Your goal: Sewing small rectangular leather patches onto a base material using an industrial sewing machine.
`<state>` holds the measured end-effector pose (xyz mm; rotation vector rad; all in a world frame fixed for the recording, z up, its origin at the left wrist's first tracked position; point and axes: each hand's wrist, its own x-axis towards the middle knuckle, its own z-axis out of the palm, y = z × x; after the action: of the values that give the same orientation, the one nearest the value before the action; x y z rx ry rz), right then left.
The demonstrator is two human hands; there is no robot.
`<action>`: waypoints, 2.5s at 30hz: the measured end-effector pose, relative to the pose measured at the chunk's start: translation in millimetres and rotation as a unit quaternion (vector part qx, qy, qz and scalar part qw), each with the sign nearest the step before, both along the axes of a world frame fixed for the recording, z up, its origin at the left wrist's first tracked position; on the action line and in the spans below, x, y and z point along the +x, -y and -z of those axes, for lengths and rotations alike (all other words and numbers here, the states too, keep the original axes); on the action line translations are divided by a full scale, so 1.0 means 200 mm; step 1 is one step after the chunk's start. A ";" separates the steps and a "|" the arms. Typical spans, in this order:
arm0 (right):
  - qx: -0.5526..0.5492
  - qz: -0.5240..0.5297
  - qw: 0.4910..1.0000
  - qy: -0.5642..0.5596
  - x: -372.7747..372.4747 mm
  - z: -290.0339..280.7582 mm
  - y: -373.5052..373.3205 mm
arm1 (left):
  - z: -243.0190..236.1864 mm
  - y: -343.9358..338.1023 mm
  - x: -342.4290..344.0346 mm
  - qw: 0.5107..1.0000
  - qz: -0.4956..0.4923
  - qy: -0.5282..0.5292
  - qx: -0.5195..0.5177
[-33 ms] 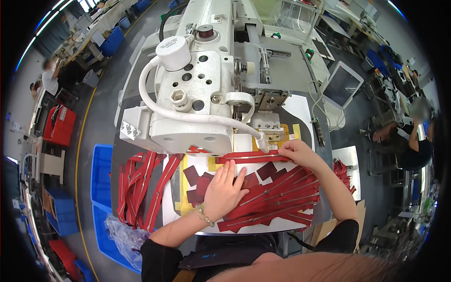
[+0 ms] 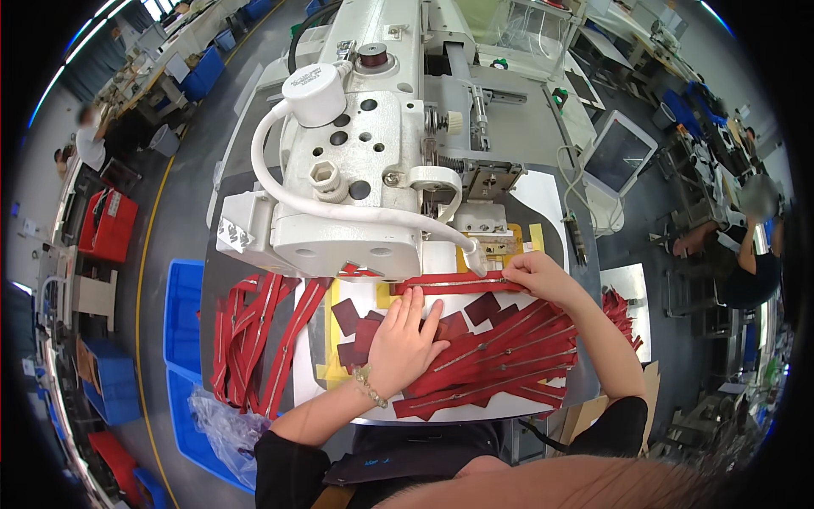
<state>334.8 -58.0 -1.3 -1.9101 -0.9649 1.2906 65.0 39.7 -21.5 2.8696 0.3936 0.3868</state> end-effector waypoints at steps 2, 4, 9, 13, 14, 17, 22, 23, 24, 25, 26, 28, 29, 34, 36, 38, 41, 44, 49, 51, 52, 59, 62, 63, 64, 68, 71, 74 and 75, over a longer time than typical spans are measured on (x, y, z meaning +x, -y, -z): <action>-0.002 -0.008 1.000 0.000 0.01 0.00 -0.01 | 0.01 -0.01 0.00 1.000 -0.014 -0.007 0.005; -0.003 -0.015 1.000 0.002 0.02 -0.01 -0.01 | 0.02 -0.01 0.00 1.000 -0.014 -0.017 0.008; 0.025 -0.029 0.995 0.090 0.04 -0.10 -0.01 | 0.03 -0.01 0.00 0.999 -0.032 -0.034 0.013; -0.015 -0.060 0.986 0.156 0.10 -0.18 -0.01 | 0.04 -0.01 0.00 0.999 -0.040 -0.035 0.014; -0.012 -0.041 0.990 0.134 0.11 -0.17 0.00 | 0.04 -0.02 -0.01 0.999 -0.039 -0.035 0.013; -0.017 -0.024 0.990 0.138 0.15 -0.17 0.01 | 0.04 -0.02 -0.01 0.999 -0.037 -0.033 0.010; 0.066 0.008 0.973 0.221 0.04 -0.10 -0.06 | 0.01 -0.03 -0.03 0.999 -0.019 -0.037 0.015; 0.114 0.006 0.979 0.170 -0.01 -0.06 -0.09 | -0.01 -0.04 -0.03 0.999 -0.006 -0.036 0.016; 0.162 0.004 0.980 0.118 -0.06 -0.04 -0.13 | -0.03 -0.05 -0.03 0.999 -0.002 -0.033 0.015; 0.201 -0.023 0.971 0.124 -0.14 -0.02 -0.18 | -0.05 -0.06 -0.05 0.999 0.031 -0.005 0.013; 0.239 -0.048 0.961 0.132 -0.22 0.00 -0.23 | -0.05 -0.08 -0.06 0.998 0.065 0.024 0.011; 0.241 -0.012 0.970 0.036 -0.35 0.08 -0.29 | -0.05 -0.12 -0.08 0.993 0.106 0.057 0.017; 0.240 -0.009 0.970 0.037 -0.38 0.13 -0.32 | -0.05 -0.14 -0.08 0.985 0.148 0.091 0.023; 0.303 0.120 0.935 -0.139 -0.44 0.22 -0.39 | -0.05 -0.22 -0.11 0.958 0.220 0.169 0.075; 0.300 0.099 0.945 -0.087 -0.45 0.19 -0.36 | -0.05 -0.25 -0.12 0.948 0.239 0.195 0.084; 0.295 0.076 0.952 -0.035 -0.46 0.13 -0.31 | -0.05 -0.27 -0.13 0.942 0.247 0.201 0.104; 0.305 -0.124 0.932 0.153 -0.46 0.07 -0.23 | -0.01 -0.28 -0.13 0.951 0.233 0.184 0.087; 0.326 -0.172 0.882 0.294 -0.44 0.07 -0.19 | 0.03 -0.28 -0.13 0.959 0.223 0.156 0.081; 0.291 -0.197 0.864 0.360 -0.40 0.13 -0.14 | 0.05 -0.28 -0.14 0.969 0.205 0.121 0.068; 0.289 -0.190 0.863 0.368 -0.39 0.16 -0.13 | 0.07 -0.28 -0.15 0.972 0.196 0.106 0.071; 0.287 -0.192 0.864 0.366 -0.39 0.17 -0.13 | 0.07 -0.28 -0.15 0.973 0.196 0.106 0.061; 0.310 -0.178 0.873 0.333 -0.40 0.12 -0.15 | 0.04 -0.29 -0.15 0.979 0.185 0.082 0.021; 0.328 -0.220 0.844 0.364 -0.36 0.18 -0.16 | 0.12 -0.26 -0.18 0.982 0.179 0.064 -0.003; 0.323 -0.226 0.840 0.374 -0.36 0.18 -0.16 | 0.17 -0.25 -0.19 0.982 0.179 0.063 -0.004; 0.317 -0.230 0.836 0.384 -0.36 0.18 -0.15 | 0.21 -0.24 -0.19 0.974 0.210 0.028 0.080; 0.313 -0.206 0.865 0.334 -0.37 0.18 -0.14 | 0.23 -0.26 -0.20 0.963 0.228 -0.015 0.142; 0.303 -0.213 0.861 0.350 -0.37 0.15 -0.15 | 0.20 -0.25 -0.20 0.975 0.202 0.016 0.092; 0.331 -0.220 0.849 0.348 -0.36 0.17 -0.16 | 0.17 -0.24 -0.20 0.986 0.157 0.059 0.015; 0.337 -0.203 0.857 0.334 -0.37 0.14 -0.17 | 0.16 -0.24 -0.19 0.985 0.160 0.057 0.014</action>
<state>261.0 -23.4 -29.7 -1.6098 -1.9480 0.3154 26.3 88.0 -54.4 2.8515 -0.0933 0.4961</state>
